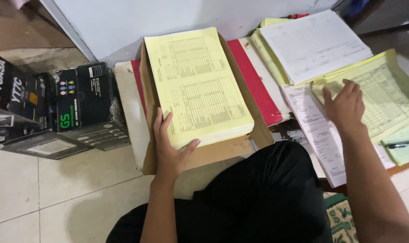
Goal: Flipping through and sorting a stack of printed forms
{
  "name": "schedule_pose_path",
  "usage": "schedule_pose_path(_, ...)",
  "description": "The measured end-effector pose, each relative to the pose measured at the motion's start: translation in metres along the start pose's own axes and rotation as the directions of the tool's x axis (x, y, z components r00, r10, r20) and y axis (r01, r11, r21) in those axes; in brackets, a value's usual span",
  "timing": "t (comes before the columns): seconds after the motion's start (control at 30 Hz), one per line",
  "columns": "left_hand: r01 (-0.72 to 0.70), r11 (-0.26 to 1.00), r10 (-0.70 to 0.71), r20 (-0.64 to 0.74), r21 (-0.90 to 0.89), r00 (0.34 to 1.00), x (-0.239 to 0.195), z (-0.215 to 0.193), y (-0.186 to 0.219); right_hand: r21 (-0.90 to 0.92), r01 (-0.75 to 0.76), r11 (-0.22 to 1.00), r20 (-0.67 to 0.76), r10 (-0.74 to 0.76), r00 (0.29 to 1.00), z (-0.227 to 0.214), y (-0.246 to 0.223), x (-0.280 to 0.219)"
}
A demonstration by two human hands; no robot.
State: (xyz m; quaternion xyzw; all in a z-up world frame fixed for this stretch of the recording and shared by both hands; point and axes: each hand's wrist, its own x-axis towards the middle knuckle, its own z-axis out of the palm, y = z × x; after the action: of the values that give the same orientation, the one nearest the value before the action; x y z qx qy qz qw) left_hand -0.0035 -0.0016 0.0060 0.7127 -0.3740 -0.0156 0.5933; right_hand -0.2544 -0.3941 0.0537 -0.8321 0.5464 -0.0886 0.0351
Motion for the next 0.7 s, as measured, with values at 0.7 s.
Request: schedule_pose_path(0.7, -0.050, 0.999, 0.050, -0.023, 0.006, 0.998, -0.001, 0.003, -0.010, -0.081, 0.337, 0.938, -0.118, -0.345, 0.931, 0.050, -0.033, 0.073)
